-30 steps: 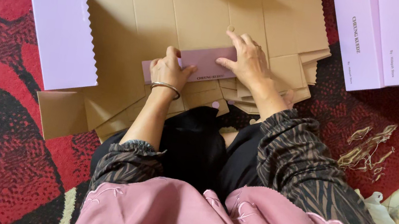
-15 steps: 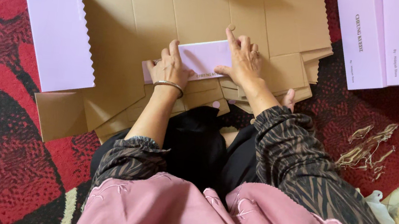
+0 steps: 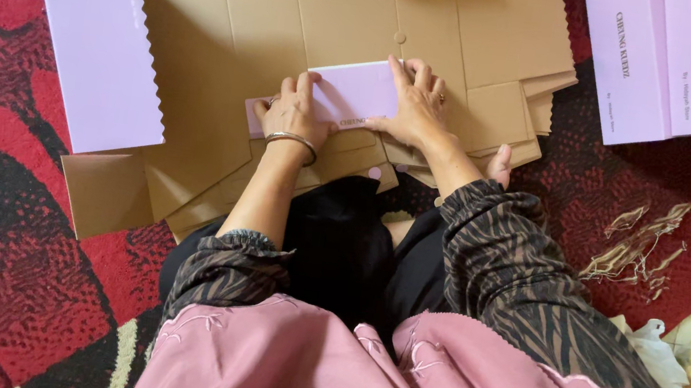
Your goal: The person assembles a flat-packed cardboard box by folding the sides and inserting a purple paper insert. They then close the box flaps and secure the tabs to complete the assembly.
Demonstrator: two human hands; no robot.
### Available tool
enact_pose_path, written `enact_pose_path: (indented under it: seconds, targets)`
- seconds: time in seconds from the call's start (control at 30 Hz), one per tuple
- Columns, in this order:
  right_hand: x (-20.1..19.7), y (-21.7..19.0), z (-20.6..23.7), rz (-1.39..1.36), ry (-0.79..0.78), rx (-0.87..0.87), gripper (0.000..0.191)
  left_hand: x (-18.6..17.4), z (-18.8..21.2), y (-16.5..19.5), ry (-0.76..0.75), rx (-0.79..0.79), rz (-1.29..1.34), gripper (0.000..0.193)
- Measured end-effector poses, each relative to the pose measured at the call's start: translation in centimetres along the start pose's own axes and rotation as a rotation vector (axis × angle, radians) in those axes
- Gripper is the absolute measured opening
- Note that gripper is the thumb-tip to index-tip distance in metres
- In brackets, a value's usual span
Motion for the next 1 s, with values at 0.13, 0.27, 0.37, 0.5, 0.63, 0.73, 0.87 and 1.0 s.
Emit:
enact_pose_path:
  seconds: [0.13, 0.27, 0.37, 0.5, 0.63, 0.73, 0.87, 1.0]
  targets:
    - [-0.5, -0.6, 0.2, 0.044, 0.016, 0.045, 0.116, 0.2, -0.1, 0.6, -0.004, -0.013, -0.067, 0.086]
    - [-0.4, -0.1, -0.3, 0.046, 0.026, 0.037, 0.115, 0.1, -0.6, 0.5, -0.033, -0.046, -0.072, 0.088]
    - [-0.3, 0.5, -0.8, -0.014, 0.031, -0.08, 0.113, -0.1, -0.6, 0.5, -0.019, -0.035, -0.06, 0.094]
    - [-0.5, 2.2, -0.7, -0.115, 0.008, -0.143, 0.102, 0.3, -0.4, 0.1, -0.046, -0.047, -0.064, 0.094]
    - [-0.3, 2.1, -0.8, -0.092, 0.018, -0.119, 0.101, -0.1, -0.8, 0.0, -0.061, -0.065, -0.001, 0.096]
    - [-0.7, 2.1, -0.7, -0.076, 0.013, -0.083, 0.104, -0.2, -0.4, 0.1, -0.066, -0.106, 0.015, 0.1]
    - [-0.6, 1.7, -0.2, -0.057, -0.009, -0.048, 0.113, -0.9, -0.1, 1.0, 0.006, -0.088, -0.012, 0.1]
    - [0.9, 1.4, -0.3, -0.058, -0.068, 0.154, 0.127, -0.1, -0.1, 0.6, -0.053, -0.149, -0.043, 0.1]
Point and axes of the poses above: each hand's wrist, its own z-axis away from the middle knuckle, its own x-axis out of the palm, y = z × x, the point moved 9 cm from there along -z, towards the middle knuckle, and after that the axes turned 5 degrees about -y, right-handed, at the moved point
